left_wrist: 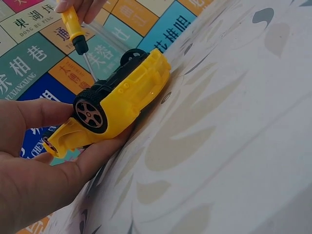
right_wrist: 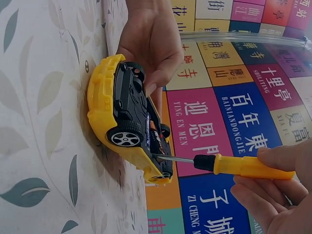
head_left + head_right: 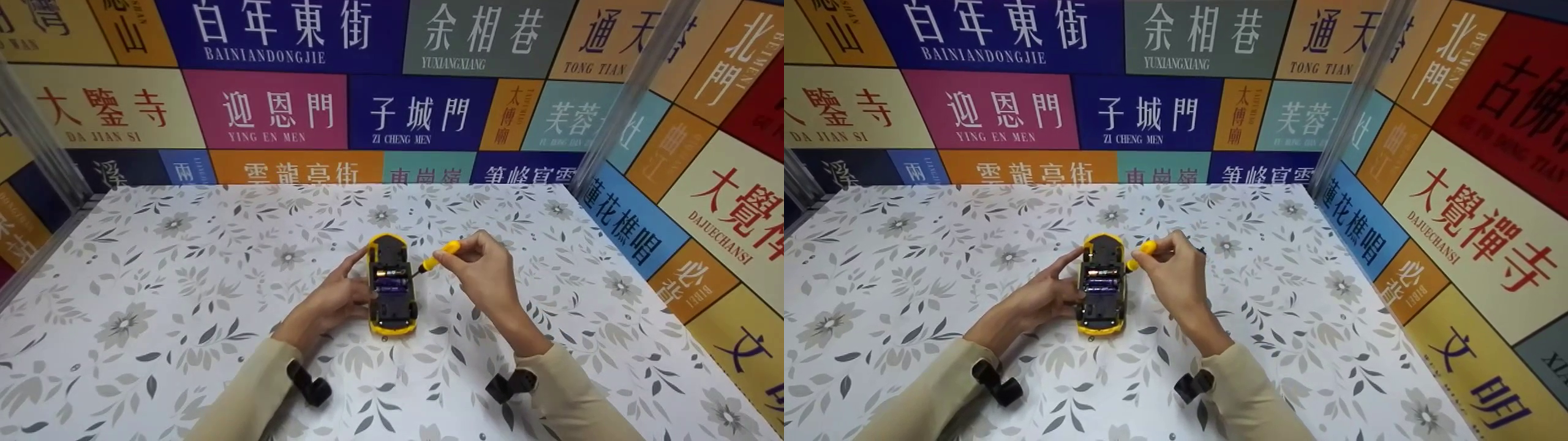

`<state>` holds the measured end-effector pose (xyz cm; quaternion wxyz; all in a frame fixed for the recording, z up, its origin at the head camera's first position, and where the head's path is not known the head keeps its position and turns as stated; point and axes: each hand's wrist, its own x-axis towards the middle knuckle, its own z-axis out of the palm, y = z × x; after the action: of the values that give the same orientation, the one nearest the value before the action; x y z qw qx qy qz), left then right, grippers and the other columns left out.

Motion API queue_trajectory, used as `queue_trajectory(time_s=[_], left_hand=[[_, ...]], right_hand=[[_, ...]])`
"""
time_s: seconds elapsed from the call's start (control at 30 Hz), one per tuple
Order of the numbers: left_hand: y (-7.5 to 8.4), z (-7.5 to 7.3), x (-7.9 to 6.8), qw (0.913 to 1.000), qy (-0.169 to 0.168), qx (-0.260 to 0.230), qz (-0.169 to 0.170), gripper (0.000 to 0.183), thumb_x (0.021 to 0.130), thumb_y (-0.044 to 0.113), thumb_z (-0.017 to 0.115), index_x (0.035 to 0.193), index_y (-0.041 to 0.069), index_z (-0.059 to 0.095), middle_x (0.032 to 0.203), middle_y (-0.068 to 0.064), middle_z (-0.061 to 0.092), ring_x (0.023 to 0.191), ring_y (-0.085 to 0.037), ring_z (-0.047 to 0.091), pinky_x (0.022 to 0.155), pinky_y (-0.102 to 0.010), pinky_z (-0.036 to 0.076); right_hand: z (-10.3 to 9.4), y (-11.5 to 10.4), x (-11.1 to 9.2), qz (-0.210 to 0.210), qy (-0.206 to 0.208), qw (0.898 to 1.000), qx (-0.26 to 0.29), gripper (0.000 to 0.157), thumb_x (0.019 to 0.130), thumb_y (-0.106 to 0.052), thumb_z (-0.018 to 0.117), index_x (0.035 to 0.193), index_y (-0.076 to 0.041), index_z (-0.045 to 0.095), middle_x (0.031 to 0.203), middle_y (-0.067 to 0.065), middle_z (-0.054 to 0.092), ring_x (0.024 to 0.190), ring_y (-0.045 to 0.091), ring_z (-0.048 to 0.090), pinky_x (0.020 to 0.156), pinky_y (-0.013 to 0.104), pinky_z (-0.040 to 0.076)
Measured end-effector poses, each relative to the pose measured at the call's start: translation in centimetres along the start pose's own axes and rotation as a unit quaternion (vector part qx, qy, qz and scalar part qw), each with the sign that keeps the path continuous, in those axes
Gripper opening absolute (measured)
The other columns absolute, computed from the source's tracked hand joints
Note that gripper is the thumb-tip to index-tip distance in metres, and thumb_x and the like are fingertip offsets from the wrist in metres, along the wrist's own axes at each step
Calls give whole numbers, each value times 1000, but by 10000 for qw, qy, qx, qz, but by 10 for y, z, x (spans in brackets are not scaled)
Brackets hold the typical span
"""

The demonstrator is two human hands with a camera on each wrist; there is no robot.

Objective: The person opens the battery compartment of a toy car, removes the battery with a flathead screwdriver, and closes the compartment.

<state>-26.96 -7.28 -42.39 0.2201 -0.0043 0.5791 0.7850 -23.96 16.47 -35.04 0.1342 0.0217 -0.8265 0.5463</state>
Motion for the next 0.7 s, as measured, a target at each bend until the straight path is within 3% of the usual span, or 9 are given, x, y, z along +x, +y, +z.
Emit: queue_trajectory(time_s=[0.1,0.17,0.4,0.7], left_hand=[[0,0,1,10000,44,20,11,99,81,-18,53,159,34,23,107,-15,68,82,-22,67,80,-45,61],[0,0,1,10000,86,-5,-3,99,80,-18,54,159,34,24,105,-14,69,83,-23,69,79,-45,61],[-1,1,1,9999,85,-77,32,100,80,-18,55,159,35,24,126,-26,66,91,-29,72,85,-51,61],[-1,2,0,9998,173,-3,22,100,80,-18,56,159,34,24,124,-26,67,90,-28,72,83,-48,62]], right_hand=[[-1,1,1,5,-24,10000,-64,24,84,-15,81,94,-5,62,97,10,73,82,8,70,65,19,55],[0,2,1,-8,-16,9999,-153,24,84,-15,81,94,-5,62,97,10,73,82,10,70,66,19,56],[2,0,-1,-138,-17,9989,-457,26,84,-18,83,95,-6,62,97,11,75,89,20,74,70,17,58],[1,4,3,116,-15,9997,-236,25,85,-16,81,95,-5,61,97,10,73,86,16,72,67,17,57]])
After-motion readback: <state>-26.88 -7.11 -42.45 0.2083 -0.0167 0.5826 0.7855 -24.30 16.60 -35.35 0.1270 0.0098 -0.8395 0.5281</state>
